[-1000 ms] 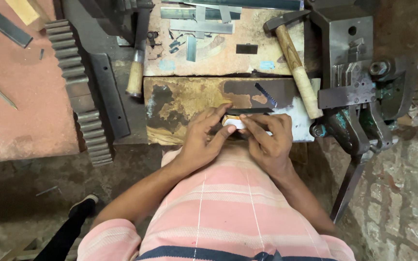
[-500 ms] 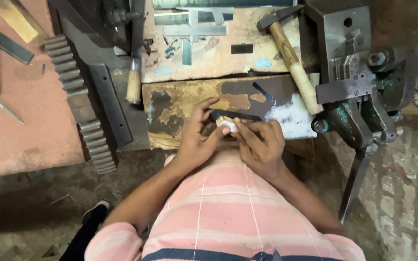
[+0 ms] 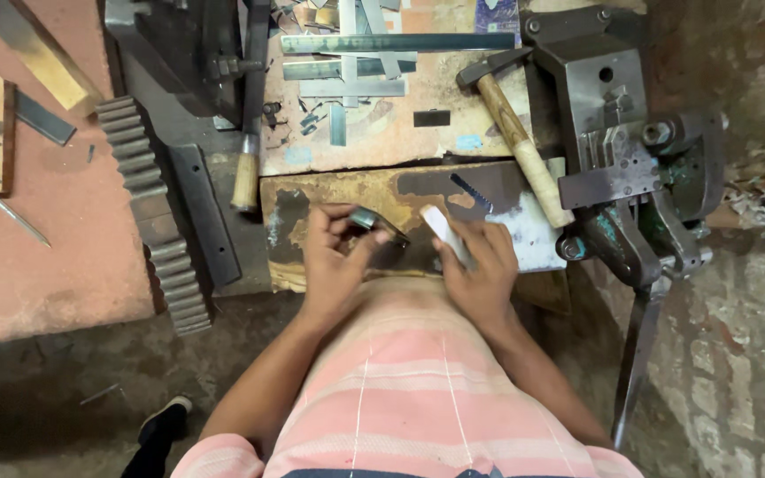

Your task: The person assembles small metal components by hand, aligning a white rectangular piece with a dark metal strip and inserting them into a manual press. The person repeatedly picks up parts, aligns them, and operates the press to join or shape them.

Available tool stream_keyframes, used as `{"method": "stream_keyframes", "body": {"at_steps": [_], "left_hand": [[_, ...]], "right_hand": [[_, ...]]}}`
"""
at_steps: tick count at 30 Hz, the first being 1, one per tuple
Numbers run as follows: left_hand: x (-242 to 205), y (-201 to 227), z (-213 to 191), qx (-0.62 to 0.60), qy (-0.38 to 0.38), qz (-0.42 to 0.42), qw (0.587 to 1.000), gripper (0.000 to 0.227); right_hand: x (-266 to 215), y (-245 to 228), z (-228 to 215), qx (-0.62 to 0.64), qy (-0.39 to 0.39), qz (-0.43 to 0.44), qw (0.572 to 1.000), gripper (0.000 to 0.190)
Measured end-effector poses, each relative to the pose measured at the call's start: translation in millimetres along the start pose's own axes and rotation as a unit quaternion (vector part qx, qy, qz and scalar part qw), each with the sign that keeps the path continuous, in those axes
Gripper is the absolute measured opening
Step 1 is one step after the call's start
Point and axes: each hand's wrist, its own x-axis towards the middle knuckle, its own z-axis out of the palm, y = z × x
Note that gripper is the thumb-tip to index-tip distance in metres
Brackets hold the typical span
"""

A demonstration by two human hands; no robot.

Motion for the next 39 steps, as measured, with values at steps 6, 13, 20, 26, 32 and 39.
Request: {"method": "stream_keyframes", "body": {"at_steps": [6, 13, 20, 26, 32, 39], "left_hand": [[-10, 56, -13, 0.005, -0.04, 0.019, 0.999, 0.013], [-4, 203, -56, 0.38, -0.18, 0.565, 0.71, 0.02], [64, 273, -87, 0.452, -0.213, 0.544, 0.674, 0.025], [128, 279, -105, 0.413, -0.097, 0.59, 0.686, 0.021], [169, 290, -120, 0.396, -0.115, 0.626, 0.662, 0.026], [185, 299, -129, 0.37, -0.218, 0.586, 0.687, 0.032]], "right_hand": [[21, 41, 7, -0.015, -0.11, 0.006, 0.994, 0.036], [97, 102, 34, -0.173, -0.014, -0.013, 0.985, 0.046], [130, 184, 73, -0.294, -0.04, 0.1, 0.95, 0.034], [159, 151, 56, -0.124, -0.057, 0.157, 0.978, 0.034], [173, -20, 23, -0.036, 0.176, -0.127, 0.976, 0.02], [199, -169, 17, -0.03, 0.123, -0.286, 0.95, 0.031]]}}
